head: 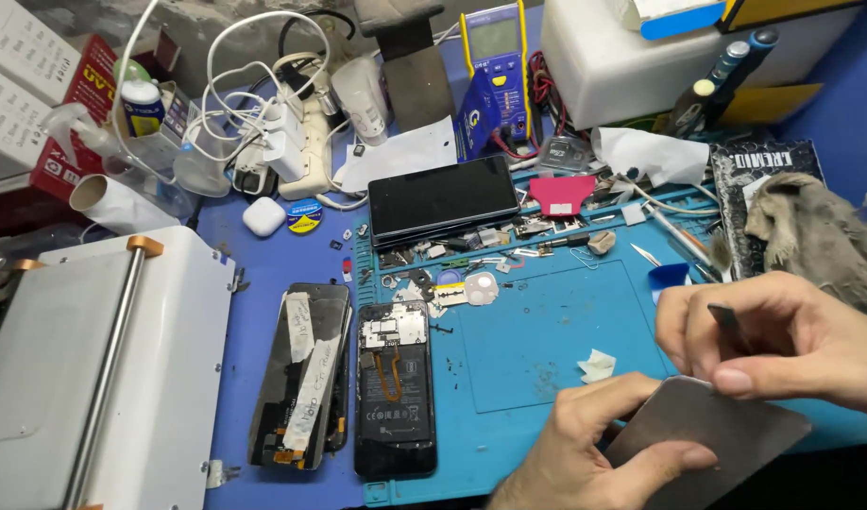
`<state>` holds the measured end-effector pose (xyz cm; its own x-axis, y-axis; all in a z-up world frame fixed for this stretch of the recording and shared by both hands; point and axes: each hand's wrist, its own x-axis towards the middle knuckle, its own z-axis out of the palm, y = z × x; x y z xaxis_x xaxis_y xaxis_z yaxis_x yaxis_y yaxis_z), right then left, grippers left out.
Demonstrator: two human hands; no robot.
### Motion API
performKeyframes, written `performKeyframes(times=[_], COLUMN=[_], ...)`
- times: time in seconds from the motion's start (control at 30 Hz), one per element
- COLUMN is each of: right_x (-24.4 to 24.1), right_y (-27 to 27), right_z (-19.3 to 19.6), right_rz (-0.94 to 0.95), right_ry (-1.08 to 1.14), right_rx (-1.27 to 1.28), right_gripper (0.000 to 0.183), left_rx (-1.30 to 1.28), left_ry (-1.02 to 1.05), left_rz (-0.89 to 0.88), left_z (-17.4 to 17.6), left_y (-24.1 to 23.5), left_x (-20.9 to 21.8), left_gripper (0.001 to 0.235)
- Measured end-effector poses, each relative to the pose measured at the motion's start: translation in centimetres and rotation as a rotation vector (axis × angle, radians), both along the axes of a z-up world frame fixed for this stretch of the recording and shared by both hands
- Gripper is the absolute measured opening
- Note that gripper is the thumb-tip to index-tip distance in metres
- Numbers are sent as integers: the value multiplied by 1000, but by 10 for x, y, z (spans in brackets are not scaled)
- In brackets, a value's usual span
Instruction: Peeling a protective adhesive film from a phone screen component using tweezers and fingers
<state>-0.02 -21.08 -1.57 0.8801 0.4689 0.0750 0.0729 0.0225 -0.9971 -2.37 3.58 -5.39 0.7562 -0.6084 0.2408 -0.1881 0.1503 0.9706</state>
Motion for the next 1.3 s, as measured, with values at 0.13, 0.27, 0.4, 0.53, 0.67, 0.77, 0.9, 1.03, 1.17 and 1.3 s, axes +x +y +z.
performKeyframes(times=[0.13, 0.27, 0.4, 0.53, 0.67, 0.77, 0.9, 1.03, 1.17, 1.3], right_x=[-1, -4, -9, -14, -12, -19, -6, -3, 2, 0], right_y=[-2, 0, -23, -26, -17, -12, -15, -14, 6, 15], right_z=[-3, 1, -24, -29, -13, 1, 13, 20, 42, 37], right_rz=[70, 94, 66, -82, -109, -236, -236, -96, -348, -500], right_ry=[161, 184, 241, 233, 20, -89, -208, -512, -463, -142], right_rx=[43, 157, 172, 112, 70, -134, -524, -950, -827, -815], right_gripper=[43, 40, 36, 25, 15, 9, 11, 19, 17, 16], left_rx=[-50, -23, -35, -18, -4, 100, 132, 229, 127, 21], left_ry=[215, 272, 406, 399, 374, 248, 307, 48, 219, 379], left_rz=[-164, -249, -278, -262, -224, -150, -117, -86, 53, 92], left_z=[1, 5, 9, 7, 14, 20, 18, 6, 2, 8], left_y=[6, 10, 11, 10, 9, 8, 4, -1, -9, -3], left_x=[-1, -2, -2, -2, 0, 5, 13, 12, 7, 7], left_gripper=[27, 23, 32, 35, 40, 34, 28, 29, 30, 22])
